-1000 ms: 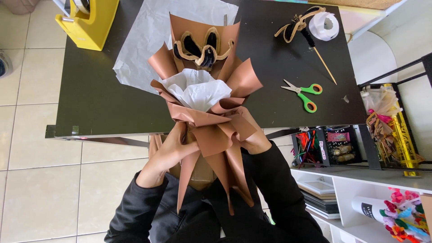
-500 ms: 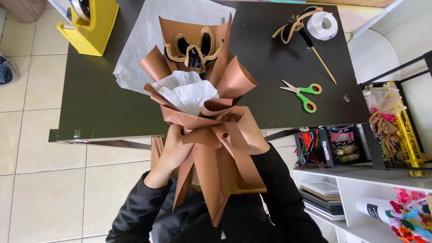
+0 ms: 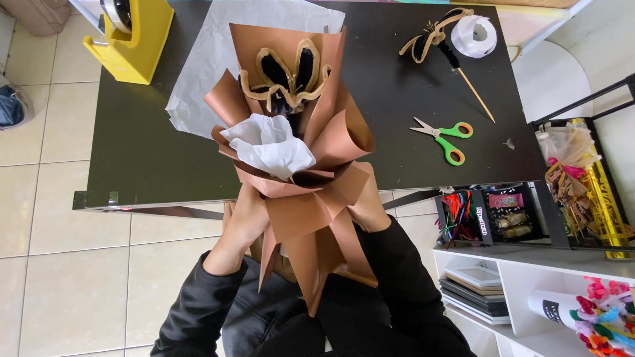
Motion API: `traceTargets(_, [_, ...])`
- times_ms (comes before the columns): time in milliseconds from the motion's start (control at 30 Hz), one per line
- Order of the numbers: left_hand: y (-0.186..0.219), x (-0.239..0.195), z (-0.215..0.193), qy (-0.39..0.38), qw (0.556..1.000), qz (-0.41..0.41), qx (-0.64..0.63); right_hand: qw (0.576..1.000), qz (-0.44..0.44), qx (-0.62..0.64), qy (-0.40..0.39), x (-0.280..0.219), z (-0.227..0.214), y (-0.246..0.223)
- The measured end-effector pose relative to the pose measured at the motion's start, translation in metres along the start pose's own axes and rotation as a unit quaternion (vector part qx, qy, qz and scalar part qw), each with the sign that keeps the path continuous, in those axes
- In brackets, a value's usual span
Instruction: The person folds a sheet of brown decorative paper by hand into a pleated, bow-like shape. They then place the folded paper around a bouquet-like arrangement on the table and continue folding another sheet of brown paper in the same manner.
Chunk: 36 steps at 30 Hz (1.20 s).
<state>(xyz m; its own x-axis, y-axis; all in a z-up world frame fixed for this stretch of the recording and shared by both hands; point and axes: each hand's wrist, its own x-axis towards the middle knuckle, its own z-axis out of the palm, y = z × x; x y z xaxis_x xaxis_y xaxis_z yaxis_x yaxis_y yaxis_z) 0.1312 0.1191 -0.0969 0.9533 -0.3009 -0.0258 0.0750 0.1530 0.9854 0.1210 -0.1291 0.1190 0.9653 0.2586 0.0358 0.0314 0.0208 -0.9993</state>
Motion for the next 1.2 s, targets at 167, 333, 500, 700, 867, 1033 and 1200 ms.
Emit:
traceTargets(167, [-0.003,-0.011,-0.003,0.005,1.000,-0.013,-0.003,1.000,-0.004,0.008,-0.006,-0.002,-0.009,0.010])
traceTargets(333, [-0.006,-0.031,-0.002,0.024,0.999,-0.026,-0.012,1.000,-0.003,0.013,-0.024,0.002,-0.017,0.020])
traceTargets(500, [-0.001,-0.035,-0.004,0.028,0.999,-0.030,-0.017,0.999,-0.017,0.017,-0.032,0.008,-0.024,0.025])
traceTargets(700, [0.004,-0.041,-0.005,0.034,0.999,-0.033,-0.022,0.998,-0.033,0.020,-0.041,0.010,-0.025,0.031])
traceTargets(867, [0.002,-0.039,-0.008,0.038,0.999,-0.029,-0.023,0.997,-0.052,0.021,-0.049,0.012,-0.022,0.034])
traceTargets(1033, [0.002,-0.038,-0.010,0.041,0.998,-0.026,-0.027,0.996,-0.069,0.021,-0.057,0.016,-0.024,0.036])
traceTargets(1200, [-0.002,-0.043,-0.012,0.049,0.998,-0.028,-0.032,0.994,-0.084,0.025,-0.070,0.021,-0.026,0.041])
